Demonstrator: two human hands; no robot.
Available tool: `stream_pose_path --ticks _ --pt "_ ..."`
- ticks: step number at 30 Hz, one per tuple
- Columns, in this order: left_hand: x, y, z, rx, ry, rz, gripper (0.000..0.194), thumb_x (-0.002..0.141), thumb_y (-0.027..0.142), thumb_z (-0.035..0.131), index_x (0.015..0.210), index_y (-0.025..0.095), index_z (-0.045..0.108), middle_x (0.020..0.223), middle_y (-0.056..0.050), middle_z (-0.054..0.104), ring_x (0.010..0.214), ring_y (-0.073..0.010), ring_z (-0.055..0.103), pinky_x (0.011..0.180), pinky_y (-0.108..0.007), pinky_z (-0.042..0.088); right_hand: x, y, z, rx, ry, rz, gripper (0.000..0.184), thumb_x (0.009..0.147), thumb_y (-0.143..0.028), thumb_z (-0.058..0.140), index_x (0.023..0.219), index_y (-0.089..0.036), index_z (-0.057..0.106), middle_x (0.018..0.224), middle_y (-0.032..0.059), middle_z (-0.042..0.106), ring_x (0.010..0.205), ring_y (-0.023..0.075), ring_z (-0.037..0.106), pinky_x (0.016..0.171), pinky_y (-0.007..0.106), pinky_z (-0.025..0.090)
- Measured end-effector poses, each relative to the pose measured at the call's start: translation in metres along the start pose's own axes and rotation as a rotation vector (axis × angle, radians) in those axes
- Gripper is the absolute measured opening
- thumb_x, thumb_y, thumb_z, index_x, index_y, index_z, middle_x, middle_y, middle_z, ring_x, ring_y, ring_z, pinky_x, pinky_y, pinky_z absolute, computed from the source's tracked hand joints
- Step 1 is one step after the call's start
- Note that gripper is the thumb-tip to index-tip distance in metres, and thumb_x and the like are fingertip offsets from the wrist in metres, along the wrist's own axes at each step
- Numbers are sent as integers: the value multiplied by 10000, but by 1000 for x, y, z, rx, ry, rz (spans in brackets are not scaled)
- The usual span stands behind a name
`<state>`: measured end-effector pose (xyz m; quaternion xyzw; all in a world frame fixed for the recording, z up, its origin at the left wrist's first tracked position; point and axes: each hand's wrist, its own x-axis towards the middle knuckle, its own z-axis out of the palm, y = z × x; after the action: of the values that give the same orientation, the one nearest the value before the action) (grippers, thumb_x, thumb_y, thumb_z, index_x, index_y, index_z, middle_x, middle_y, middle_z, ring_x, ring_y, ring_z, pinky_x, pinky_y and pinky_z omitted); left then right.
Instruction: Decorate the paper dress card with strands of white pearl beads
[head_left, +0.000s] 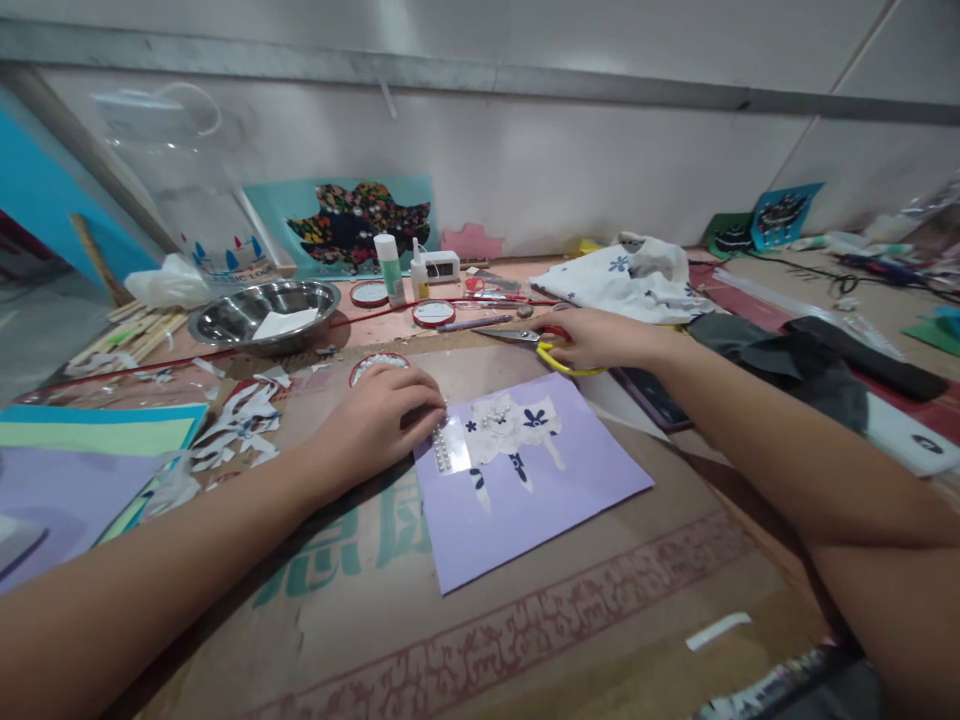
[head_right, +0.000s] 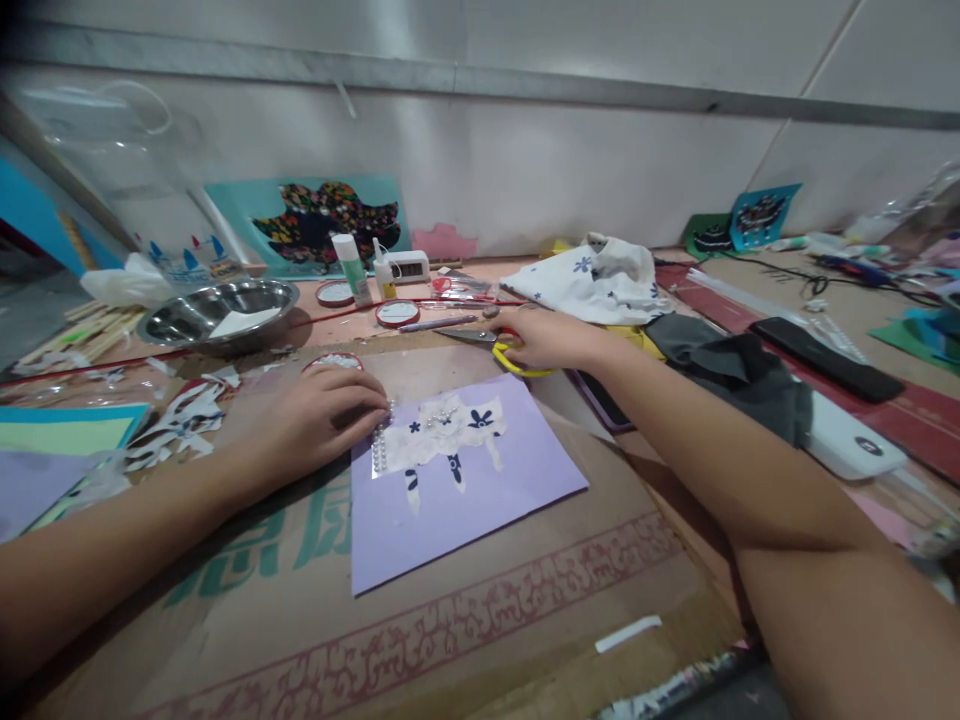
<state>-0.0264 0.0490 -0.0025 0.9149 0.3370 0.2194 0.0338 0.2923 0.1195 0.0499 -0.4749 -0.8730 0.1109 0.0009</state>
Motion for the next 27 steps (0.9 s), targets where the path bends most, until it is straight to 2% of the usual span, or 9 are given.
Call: stream_pose_path --ticks 3,5,9,10,12,14,17,21,27 --pt "1 1 -2 6 6 17 233 974 293 526 925 199 734 984 -65 689 910 -211 624 850 -372 460 2 0 4 -55 -12 0 568 881 -276 558 1448 -273 529 1180 92 682 869 210 625 721 281 412" --pt "1 2 -4 27 15 14 227 967 293 532 916 211 738 974 -64 656 909 -215 606 837 -373 458 2 -1 5 -106 30 -10 513 899 -290 553 1412 -279 570 1180 101 672 890 222 627 734 294 413" --pt "0 8 -5 4 82 -29 247 970 327 510 928 224 731 1001 -67 616 949 -227 591 861 -394 461 0 -20 11 -91 334 -101 247 937 -293 548 1040 -189 747 1061 107 694 884 216 617 733 308 421" --pt "-1 10 -5 -21 103 -42 254 974 334 500 938 222 725 1004 -68 611 954 -227 590 864 -394 463 -2 -30 14 -23 439 -154 217 940 -297 565 954 -170 742 967 92 706 847 200 613 737 304 429" --pt "-1 14 -4 -79 142 -62 248 980 337 494 957 219 711 999 -65 607 955 -222 588 867 -389 468 -8 -53 21 209 516 -278 185 942 -307 603 910 -163 717 850 53 706 757 157 609 718 278 458" --pt "-2 18 -3 -125 159 -70 222 981 328 506 973 218 697 995 -60 606 958 -218 586 871 -386 467 -15 -76 30 381 482 -379 149 936 -288 631 895 -164 703 818 33 706 717 132 613 691 252 477" --pt "-2 21 -3 -160 161 -72 195 981 311 519 986 212 687 993 -57 608 953 -214 582 868 -387 461 -22 -96 42 487 432 -434 118 935 -264 644 907 -164 700 835 36 716 739 131 633 710 255 496" --pt "-3 22 -2 -143 173 -70 195 978 333 524 984 218 681 989 -57 614 949 -215 587 862 -387 457 -22 -102 52 586 440 -369 103 918 -263 660 869 -188 710 815 22 727 751 141 646 714 269 497" --pt "-1 24 0 -81 166 -48 260 988 371 483 967 210 686 962 -69 626 921 -227 591 836 -403 452 -18 -105 60 715 367 -317 104 903 -265 653 870 -196 723 837 9 729 756 137 649 721 268 495"
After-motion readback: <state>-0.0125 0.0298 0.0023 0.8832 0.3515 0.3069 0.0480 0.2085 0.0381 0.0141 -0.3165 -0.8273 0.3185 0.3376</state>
